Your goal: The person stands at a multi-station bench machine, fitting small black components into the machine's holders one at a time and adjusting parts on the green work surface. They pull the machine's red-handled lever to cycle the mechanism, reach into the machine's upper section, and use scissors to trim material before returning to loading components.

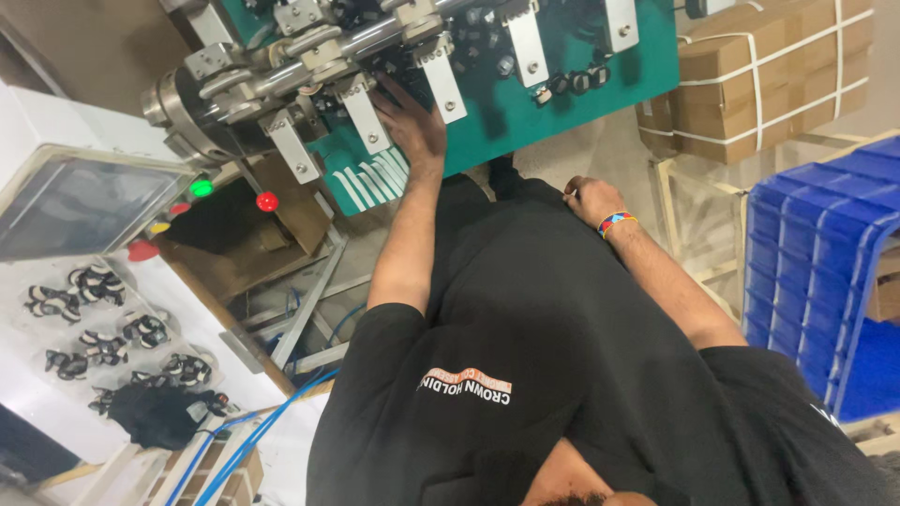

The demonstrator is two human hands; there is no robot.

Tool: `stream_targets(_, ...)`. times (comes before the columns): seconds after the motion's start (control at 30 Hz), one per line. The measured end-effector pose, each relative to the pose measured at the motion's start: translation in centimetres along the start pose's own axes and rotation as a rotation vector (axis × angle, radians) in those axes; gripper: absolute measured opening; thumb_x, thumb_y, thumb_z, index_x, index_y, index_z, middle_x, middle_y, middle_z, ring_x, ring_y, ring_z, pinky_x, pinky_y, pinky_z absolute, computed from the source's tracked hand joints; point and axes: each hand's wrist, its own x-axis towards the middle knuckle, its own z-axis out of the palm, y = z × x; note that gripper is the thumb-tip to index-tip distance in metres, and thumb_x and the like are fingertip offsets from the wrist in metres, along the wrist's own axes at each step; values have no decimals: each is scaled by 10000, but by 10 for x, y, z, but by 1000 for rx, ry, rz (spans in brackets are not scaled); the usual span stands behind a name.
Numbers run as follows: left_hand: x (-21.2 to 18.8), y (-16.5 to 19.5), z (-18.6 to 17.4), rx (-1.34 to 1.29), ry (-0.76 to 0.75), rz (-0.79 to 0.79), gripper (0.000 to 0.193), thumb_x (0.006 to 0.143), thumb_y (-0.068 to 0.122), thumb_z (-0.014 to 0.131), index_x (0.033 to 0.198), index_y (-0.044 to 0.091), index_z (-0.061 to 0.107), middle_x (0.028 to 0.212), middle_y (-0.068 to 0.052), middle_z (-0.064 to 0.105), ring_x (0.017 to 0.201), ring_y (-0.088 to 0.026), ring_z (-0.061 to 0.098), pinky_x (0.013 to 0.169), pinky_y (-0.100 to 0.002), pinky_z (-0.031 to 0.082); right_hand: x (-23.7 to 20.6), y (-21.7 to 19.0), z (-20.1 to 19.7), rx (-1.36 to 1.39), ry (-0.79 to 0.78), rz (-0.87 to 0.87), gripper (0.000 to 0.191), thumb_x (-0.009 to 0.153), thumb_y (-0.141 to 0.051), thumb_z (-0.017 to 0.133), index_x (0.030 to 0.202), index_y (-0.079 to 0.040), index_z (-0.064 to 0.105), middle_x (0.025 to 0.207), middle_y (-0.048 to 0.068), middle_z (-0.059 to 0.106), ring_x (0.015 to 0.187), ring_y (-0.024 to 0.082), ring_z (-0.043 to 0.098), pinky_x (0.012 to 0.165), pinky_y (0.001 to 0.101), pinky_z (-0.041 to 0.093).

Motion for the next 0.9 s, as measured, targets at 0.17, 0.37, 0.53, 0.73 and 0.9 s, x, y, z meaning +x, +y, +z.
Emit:
stream_targets(0.17, -2, -4, 6, 96, -70, 168, 790, 883, 464, 752, 1472, 52, 424, 1397, -250, 486, 1301, -443, 469, 1022, -597, 412, -8, 12, 0, -14, 19, -30, 190, 952, -256, 625, 1030, -129, 744, 1038, 132, 748, 974, 371, 695, 860, 502, 541)
stream_targets(0.37, 24, -23, 4, 75, -273, 346, 696, 859, 309, 807, 1449, 86, 515, 1333, -208, 550, 1138, -437, 572, 840, -545, 508, -7, 24, 2, -25, 13, -52, 178, 948, -243, 620, 1032, -147, 745, 1037, 135, 735, 971, 373, 692, 855, 503, 546)
stream_targets(0.53, 23, -28, -3, -83, -204, 352, 665, 855, 213, 808, 1458, 116, 544, 1315, -174, 562, 1172, -380, 622, 913, -433, 559, -4, 21, -1, -65, 0, -50, 182, 921, -228, 625, 1029, -158, 754, 1028, 134, 734, 972, 375, 690, 843, 512, 541)
stream_targets(0.73, -16, -19, -7, -1495, -388, -443, 477, 1127, 338, 689, 1480, 32, 592, 1389, -178, 677, 1250, -264, 648, 1021, -366, 564, 0, -31, -32, 85, 40, -178, 221, 942, -263, 677, 1080, -102, 740, 1018, 147, 728, 955, 367, 693, 833, 485, 548)
stream_targets(0.9, -48, -18, -24, -1976, -1087, -899, 578, 1027, 558, 447, 1371, 103, 543, 1131, -128, 698, 831, -213, 706, 490, -272, 525, 19, -121, -72, 460, 216, -516, 322, 975, -196, 706, 1251, -42, 650, 1184, 150, 692, 1066, 339, 694, 928, 439, 535)
